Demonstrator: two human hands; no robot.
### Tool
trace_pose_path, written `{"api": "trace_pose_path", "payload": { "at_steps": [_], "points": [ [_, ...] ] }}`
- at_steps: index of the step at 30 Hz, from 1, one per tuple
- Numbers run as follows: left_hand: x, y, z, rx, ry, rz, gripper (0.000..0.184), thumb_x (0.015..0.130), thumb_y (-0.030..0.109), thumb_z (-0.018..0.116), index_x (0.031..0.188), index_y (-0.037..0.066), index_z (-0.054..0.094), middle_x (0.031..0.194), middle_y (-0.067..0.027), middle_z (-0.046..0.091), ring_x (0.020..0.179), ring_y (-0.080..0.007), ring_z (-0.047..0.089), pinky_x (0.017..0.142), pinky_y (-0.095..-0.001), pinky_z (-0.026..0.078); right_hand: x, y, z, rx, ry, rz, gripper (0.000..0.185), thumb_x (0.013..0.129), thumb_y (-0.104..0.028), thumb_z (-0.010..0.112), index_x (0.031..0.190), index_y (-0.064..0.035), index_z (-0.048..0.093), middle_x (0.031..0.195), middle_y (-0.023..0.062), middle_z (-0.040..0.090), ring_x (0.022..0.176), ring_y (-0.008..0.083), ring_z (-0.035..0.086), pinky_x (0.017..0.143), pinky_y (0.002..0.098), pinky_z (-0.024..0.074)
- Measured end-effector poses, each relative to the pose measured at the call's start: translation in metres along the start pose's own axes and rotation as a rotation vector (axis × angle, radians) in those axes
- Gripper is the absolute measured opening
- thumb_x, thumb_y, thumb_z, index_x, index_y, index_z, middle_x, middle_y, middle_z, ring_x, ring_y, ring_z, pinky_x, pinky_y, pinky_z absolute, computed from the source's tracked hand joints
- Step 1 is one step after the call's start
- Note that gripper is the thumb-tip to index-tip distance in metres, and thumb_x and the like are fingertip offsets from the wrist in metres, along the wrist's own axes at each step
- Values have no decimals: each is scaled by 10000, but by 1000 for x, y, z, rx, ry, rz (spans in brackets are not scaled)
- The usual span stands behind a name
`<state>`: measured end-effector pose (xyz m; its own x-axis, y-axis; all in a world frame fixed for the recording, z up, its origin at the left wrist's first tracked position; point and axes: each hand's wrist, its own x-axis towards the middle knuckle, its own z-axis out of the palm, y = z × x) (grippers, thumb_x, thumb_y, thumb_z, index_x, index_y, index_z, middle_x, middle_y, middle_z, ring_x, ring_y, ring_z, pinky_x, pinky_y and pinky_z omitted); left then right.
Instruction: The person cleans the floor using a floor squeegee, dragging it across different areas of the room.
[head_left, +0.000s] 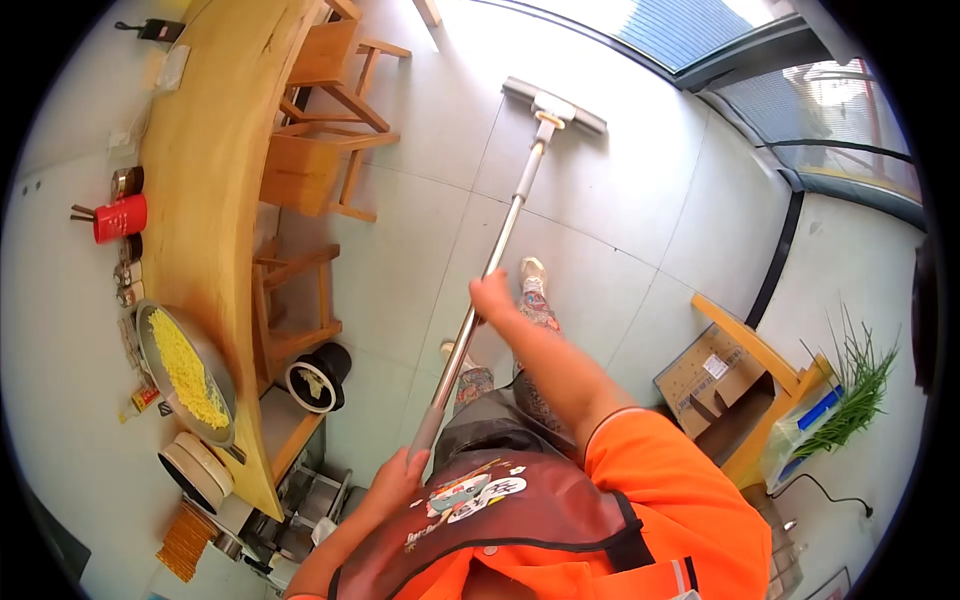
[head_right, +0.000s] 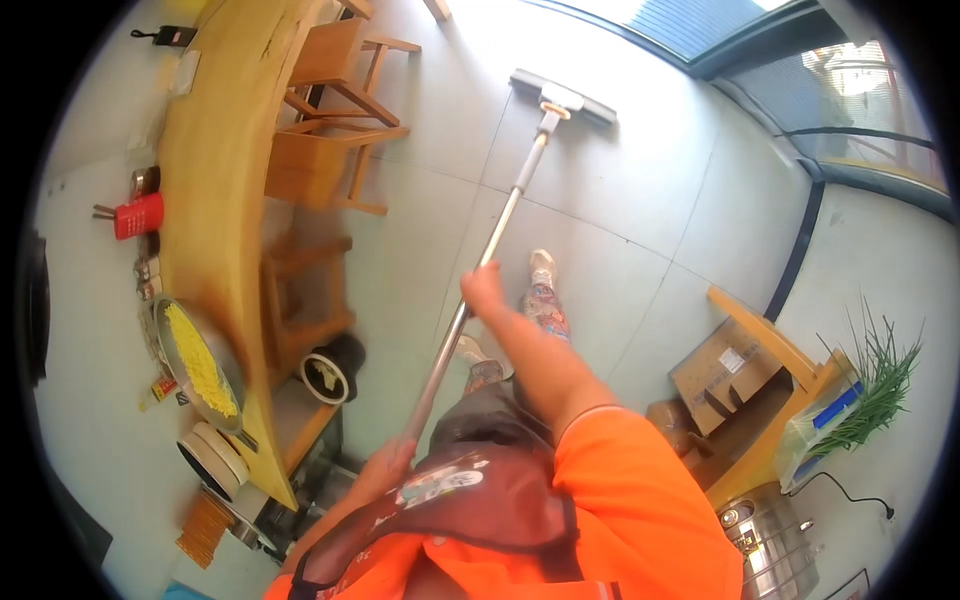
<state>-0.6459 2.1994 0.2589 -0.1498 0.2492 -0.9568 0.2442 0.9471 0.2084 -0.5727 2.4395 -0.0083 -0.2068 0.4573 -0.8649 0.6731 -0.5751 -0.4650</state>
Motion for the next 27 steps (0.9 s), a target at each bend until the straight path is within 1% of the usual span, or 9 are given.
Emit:
{"api": "trace_pose_path", "payload": {
  "at_steps": [2,7,11,14,17,19,21,24,27],
  "points": [
    [41,98,-10,-310,-147,-87,378,928,400,446,996,29,466,599,-65,504,404,-140,474,366,-292,387,74,-38,-65,-112,-43,-3,428,802,-115,459,1057,166,261,846,321,558,580,382,632,416,427,549],
    [84,218,-10,-371,-223,35,322,929,363,459,979,46,439,570,-19,449,398,-125,461,338,-272,367,97,-124,-185,56,103,7,413,761,-49,450,1078,165,293,801,293,579,591,349,639,470,388,553],
    [32,156,-42,-182,-163,-63,275,921,319,463,981,51,448,589,-26,479,409,-131,465,363,-274,375,47,-85,-116,212,95,90,430,800,-108,459,1108,125,270,966,322,539,701,397,622,468,413,553],
    [-37,73,-73,83,42,-23,310,871,352,538,942,50,548,642,-54,547,499,-168,529,466,-285,417,-22,-62,-52,148,23,128,471,808,-183,482,1062,140,251,937,368,536,799,432,607,697,478,518],
    [-88,67,-100,211,285,109,333,829,326,609,1020,53,602,708,-103,598,544,-198,564,533,-297,444,-20,-30,8,-252,-325,-238,525,823,-209,527,1046,172,244,897,322,564,778,402,614,646,441,513],
    [-99,103,-125,308,433,189,358,802,286,652,1076,61,605,741,-135,617,569,-218,579,563,-304,455,4,-39,38,317,-170,15,487,833,-177,521,1076,148,252,826,257,580,611,345,638,442,439,543],
    [-80,154,-158,474,520,307,404,775,240,690,1128,69,593,765,-164,624,593,-241,591,584,-314,464,26,-80,33,453,-35,63,465,830,-179,534,1059,129,271,784,234,582,564,331,634,393,451,538],
    [-40,227,-224,543,465,175,417,750,192,715,1135,84,596,799,-183,633,639,-290,611,612,-316,474,96,-126,22,583,183,1,459,823,-200,554,1022,125,299,769,233,584,575,331,637,415,460,543],
    [27,303,-278,696,390,423,453,754,240,710,1165,100,582,818,-176,640,689,-325,624,624,-346,484,175,-176,-27,711,371,-36,476,816,-243,571,982,139,339,778,248,585,601,313,644,458,416,544]
  ]
}}
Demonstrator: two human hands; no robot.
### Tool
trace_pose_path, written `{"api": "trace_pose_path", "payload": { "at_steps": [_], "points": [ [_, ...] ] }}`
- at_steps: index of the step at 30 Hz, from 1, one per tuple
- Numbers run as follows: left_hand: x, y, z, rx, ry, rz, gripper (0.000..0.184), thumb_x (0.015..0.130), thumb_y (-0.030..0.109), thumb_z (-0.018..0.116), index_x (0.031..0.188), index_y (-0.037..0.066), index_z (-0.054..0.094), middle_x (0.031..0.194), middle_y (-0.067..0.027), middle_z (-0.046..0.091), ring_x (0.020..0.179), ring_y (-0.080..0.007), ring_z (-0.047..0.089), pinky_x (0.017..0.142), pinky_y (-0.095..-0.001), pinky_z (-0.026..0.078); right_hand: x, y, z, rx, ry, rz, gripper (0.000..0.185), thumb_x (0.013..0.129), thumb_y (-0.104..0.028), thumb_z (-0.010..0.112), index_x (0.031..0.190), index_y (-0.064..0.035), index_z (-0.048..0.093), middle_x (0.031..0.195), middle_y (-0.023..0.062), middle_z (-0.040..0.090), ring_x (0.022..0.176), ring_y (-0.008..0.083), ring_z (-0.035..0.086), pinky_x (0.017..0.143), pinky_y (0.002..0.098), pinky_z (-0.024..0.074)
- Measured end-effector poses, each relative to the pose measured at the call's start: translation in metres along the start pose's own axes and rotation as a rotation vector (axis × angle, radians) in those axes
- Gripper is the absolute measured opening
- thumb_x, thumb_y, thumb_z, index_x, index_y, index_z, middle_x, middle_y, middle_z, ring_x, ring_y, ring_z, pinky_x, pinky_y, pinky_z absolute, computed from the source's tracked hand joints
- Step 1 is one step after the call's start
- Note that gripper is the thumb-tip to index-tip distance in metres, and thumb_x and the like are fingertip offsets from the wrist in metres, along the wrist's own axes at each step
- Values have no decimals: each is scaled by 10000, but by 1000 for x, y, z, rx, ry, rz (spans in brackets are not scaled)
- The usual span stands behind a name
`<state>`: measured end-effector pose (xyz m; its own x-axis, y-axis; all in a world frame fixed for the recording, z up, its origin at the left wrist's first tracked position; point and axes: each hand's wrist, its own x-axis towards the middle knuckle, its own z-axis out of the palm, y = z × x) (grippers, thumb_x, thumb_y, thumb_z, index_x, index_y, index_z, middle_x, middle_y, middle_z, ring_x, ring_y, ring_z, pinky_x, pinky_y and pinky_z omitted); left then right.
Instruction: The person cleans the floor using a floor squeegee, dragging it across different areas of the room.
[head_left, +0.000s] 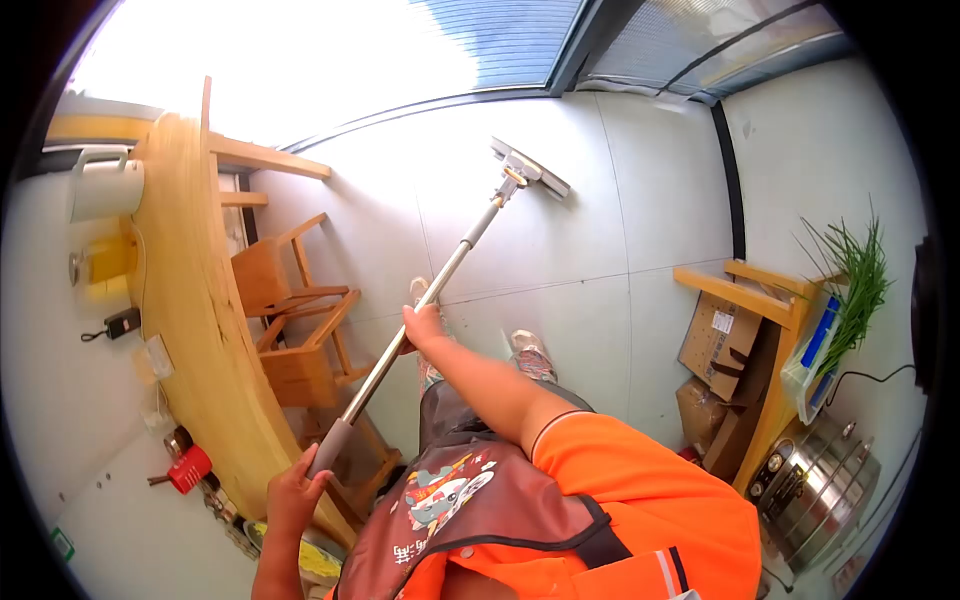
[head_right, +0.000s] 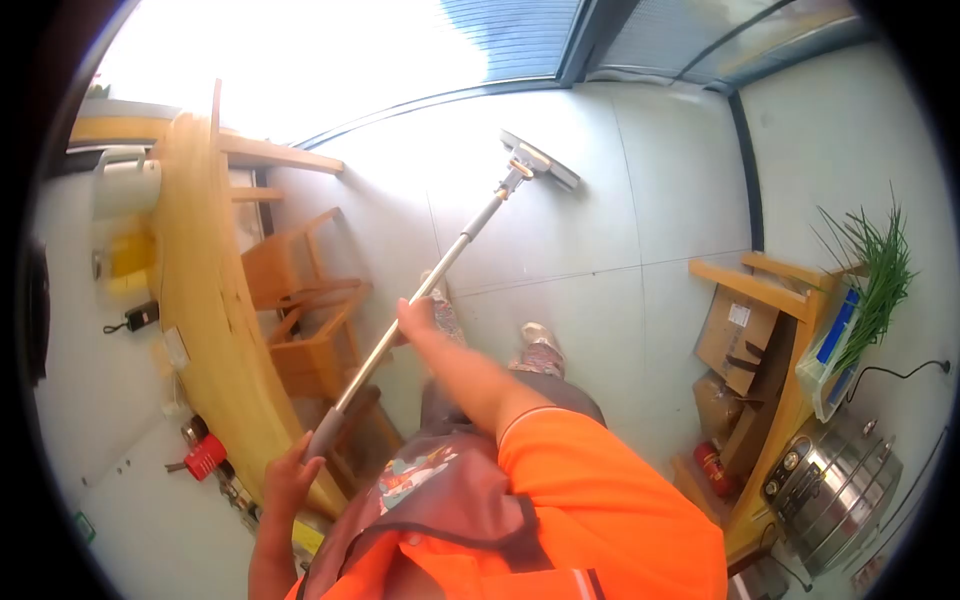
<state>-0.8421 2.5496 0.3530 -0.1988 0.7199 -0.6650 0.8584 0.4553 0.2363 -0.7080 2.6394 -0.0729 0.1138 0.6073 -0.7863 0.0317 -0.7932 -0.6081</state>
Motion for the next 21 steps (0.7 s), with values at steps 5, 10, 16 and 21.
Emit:
{"api": "trace_pose_path", "payload": {
  "at_steps": [5,10,16,21],
  "points": [
    [165,67,-13,16,-186,260,458,800,291,645,1208,110,540,877,-184,634,784,-356,607,670,-412,480,121,-96,-97,54,357,39,381,852,-287,524,909,82,449,731,180,585,533,259,615,396,380,524],
    [220,131,-17,-71,-229,567,452,848,221,574,1260,74,461,838,-193,618,800,-368,588,705,-430,461,89,-217,-157,445,383,229,218,861,-195,477,851,19,437,667,108,450,474,244,525,440,436,564],
    [201,57,-73,-75,-402,434,534,852,217,580,1336,81,402,767,-141,612,703,-270,612,641,-345,462,39,-184,-69,468,317,343,351,844,-178,488,1031,27,274,675,143,513,433,271,559,350,391,505],
    [197,62,-119,-219,-518,156,475,866,163,586,1322,126,461,651,40,487,508,-26,417,466,-204,363,32,-183,-18,332,203,405,444,850,-208,502,1063,118,289,702,192,592,528,257,621,442,379,544]
  ]
}}
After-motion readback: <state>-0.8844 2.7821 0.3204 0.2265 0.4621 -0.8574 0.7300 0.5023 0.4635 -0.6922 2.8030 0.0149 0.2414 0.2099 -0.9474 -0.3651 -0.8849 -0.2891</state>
